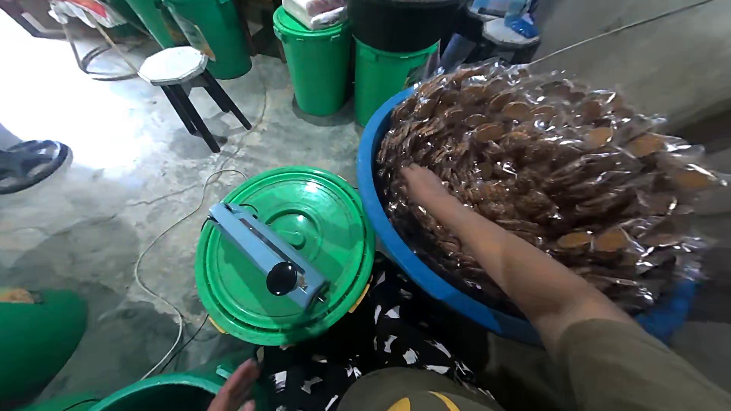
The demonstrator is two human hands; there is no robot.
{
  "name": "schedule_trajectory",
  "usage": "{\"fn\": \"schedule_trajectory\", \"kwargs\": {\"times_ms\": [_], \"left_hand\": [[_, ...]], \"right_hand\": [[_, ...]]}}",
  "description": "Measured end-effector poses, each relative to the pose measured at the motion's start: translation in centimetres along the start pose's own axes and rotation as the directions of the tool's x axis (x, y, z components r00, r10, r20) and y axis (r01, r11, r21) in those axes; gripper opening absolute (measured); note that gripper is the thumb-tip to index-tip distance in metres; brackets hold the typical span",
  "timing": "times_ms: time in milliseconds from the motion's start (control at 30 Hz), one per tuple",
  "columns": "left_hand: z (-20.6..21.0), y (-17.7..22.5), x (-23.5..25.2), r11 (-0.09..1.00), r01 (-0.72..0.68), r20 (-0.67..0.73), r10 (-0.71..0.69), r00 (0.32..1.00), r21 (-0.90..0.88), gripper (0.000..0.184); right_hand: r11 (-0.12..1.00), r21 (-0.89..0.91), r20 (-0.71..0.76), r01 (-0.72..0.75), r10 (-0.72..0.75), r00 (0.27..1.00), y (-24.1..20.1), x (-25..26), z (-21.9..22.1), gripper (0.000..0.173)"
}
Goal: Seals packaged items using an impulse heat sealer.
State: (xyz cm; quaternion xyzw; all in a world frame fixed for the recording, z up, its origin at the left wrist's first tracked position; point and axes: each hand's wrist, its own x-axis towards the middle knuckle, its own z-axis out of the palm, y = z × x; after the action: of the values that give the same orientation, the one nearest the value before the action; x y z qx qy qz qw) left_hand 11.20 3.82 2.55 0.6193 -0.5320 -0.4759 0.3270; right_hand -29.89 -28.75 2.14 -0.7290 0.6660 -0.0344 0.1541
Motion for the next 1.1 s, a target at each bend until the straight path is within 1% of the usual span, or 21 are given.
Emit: {"fn": "schedule_trajectory", "kwargs": {"times_ms": [67,100,167,200,233,267,300,333,367,400,467,500,533,667,733,800,867,933,1000,1033,1100], "left_hand": [[2.7,1.8,1.9,0.937,-0.204,0.084,0.237,0.968,-0.285,0.041],[4.1,2.6,3.2,0.885,-0.278,0.131,0.348,0.928,-0.374,0.044],[7.0,3.9,5.6,0.832,-0.39,0.19,0.489,0.851,-0.394,0.065],[8.2,4.4,6.5,0.834,-0.406,0.225,0.507,0.832,-0.374,0.074],[9.2,4.7,7.1,0.842,-0.371,0.245,0.484,0.84,-0.392,0.078],[10.0,4.9,7.5,0.853,-0.305,0.248,0.433,0.867,-0.422,0.082],[10.5,4.8,7.8,0.861,-0.232,0.226,0.363,0.904,-0.453,0.087],[10.9,4.3,8.0,0.855,-0.151,0.178,0.27,0.946,-0.497,0.093],[11.1,3.4,8.1,0.847,-0.091,0.125,0.183,0.975,-0.524,0.096],[11.1,2.7,8.2,0.843,-0.06,0.065,0.112,0.992,-0.535,0.095],[10.8,1.9,8.1,0.844,0.001,-0.02,-0.014,1.0,-0.537,0.084],[10.5,1.7,8.0,0.847,0.033,-0.044,-0.066,0.997,-0.531,0.076],[10.0,1.5,8.0,0.848,0.052,-0.055,-0.095,0.994,-0.527,0.073],[7.6,0.5,10.5,0.911,0.025,-0.252,-0.14,0.958,-0.412,0.059],[6.4,-0.6,12.9,0.931,-0.006,-0.353,-0.133,0.926,-0.365,0.057],[5.1,-1.3,15.2,0.928,-0.021,-0.409,-0.143,0.901,-0.371,0.058],[3.7,-1.3,17.0,0.924,-0.034,-0.441,-0.15,0.885,-0.381,0.058],[2.6,-1.0,18.2,0.928,-0.027,-0.447,-0.153,0.881,-0.372,0.057],[1.5,-0.7,18.9,0.941,0.008,-0.416,-0.157,0.896,-0.338,0.055],[1.0,-0.7,19.0,0.943,0.023,-0.394,-0.16,0.905,-0.332,0.054],[0.4,-0.7,18.6,0.919,0.06,-0.339,-0.204,0.918,-0.39,0.056]], "right_hand": [[0.943,0.234,-0.066,0.238,-0.228,0.971,-2.0,-4.5,-4.0,0.027],[0.862,0.33,-0.068,0.386,-0.386,0.92,-3.6,-7.3,-5.2,0.022],[0.596,0.51,-0.051,0.621,-0.699,0.713,-7.0,-12.1,-4.5,0.017],[0.473,0.593,-0.064,0.652,-0.779,0.624,-8.9,-14.0,-3.1,0.017],[0.401,0.673,-0.081,0.622,-0.796,0.6,-10.5,-15.5,-1.5,0.018],[0.387,0.756,-0.081,0.528,-0.745,0.662,-11.7,-16.7,0.2,0.021],[0.405,0.836,-0.04,0.37,-0.628,0.778,-12.8,-17.6,1.6,0.027],[0.404,0.898,0.046,0.172,-0.476,0.878,-13.6,-18.1,2.8,0.035],[0.356,0.933,0.177,-0.045,-0.348,0.921,-14.3,-18.3,3.6,0.042],[0.28,0.932,0.31,-0.232,-0.277,0.909,-14.8,-18.3,4.4,0.044],[0.213,0.851,0.522,-0.481,-0.229,0.822,-15.5,-18.0,6.3,0.023],[0.24,0.818,0.57,-0.522,-0.228,0.789,-15.8,-17.6,7.1,0.012],[0.298,0.811,0.573,-0.504,-0.226,0.788,-16.3,-17.1,7.6,0.009],[0.537,0.813,0.369,-0.225,-0.175,0.913,-19.7,-11.9,7.6,0.021],[0.549,0.829,0.228,-0.109,-0.153,0.961,-21.3,-9.0,6.9,0.023],[0.587,0.809,0.132,0.041,-0.249,0.959,-22.6,-7.0,5.1,0.025],[0.74,0.626,0.211,0.247,-0.465,0.86,-24.1,-6.5,2.7,0.039],[0.857,0.29,0.421,0.425,-0.513,0.748,-26.2,-7.6,1.8,0.062],[0.894,0.061,0.516,0.444,-0.409,0.753,-27.6,-8.8,3.1,0.079],[0.903,0.015,0.499,0.429,-0.379,0.779,-27.7,-9.2,4.1,0.081],[0.899,0.013,0.358,0.438,-0.413,0.838,-27.0,-9.9,5.8,0.072]]}}
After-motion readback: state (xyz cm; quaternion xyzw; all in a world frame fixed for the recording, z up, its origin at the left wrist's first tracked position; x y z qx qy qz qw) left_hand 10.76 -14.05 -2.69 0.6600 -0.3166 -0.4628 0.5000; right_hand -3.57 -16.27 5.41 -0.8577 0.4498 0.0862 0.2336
